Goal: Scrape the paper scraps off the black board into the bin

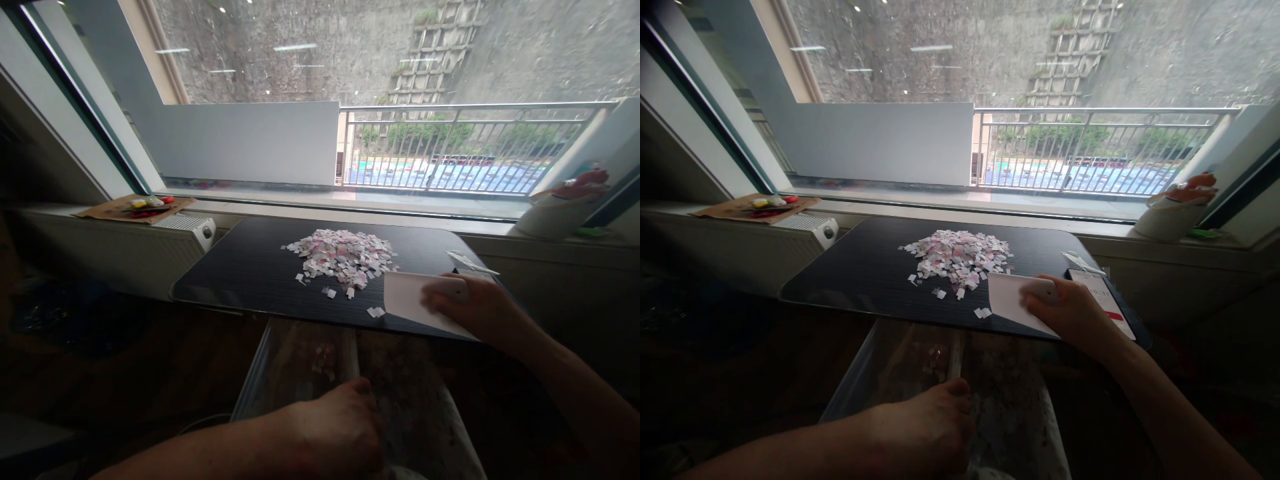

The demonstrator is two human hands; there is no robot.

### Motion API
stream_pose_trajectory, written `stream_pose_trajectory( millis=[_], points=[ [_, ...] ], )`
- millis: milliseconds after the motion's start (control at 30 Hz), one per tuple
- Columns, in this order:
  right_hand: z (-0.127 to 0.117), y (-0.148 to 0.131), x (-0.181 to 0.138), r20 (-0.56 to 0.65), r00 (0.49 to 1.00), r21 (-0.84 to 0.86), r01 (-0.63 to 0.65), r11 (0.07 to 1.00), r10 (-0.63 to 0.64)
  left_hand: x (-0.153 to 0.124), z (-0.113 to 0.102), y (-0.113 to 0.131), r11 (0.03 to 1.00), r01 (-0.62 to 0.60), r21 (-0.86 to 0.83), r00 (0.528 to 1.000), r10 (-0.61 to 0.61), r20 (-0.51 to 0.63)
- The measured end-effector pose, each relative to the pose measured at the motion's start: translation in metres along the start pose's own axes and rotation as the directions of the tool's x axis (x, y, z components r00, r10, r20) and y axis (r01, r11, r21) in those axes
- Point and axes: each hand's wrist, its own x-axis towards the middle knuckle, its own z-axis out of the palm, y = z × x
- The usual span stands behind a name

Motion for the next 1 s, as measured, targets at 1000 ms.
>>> stream_pose_trajectory(
  millis=[1000],
  points=[
    [0.017,0.016,0.013,-0.163,0.909,0.444,-0.28,0.851,0.384,0.009,0.034,-0.017,0.999,-0.041,0.035,0.997,0.044,-0.062]
  ],
)
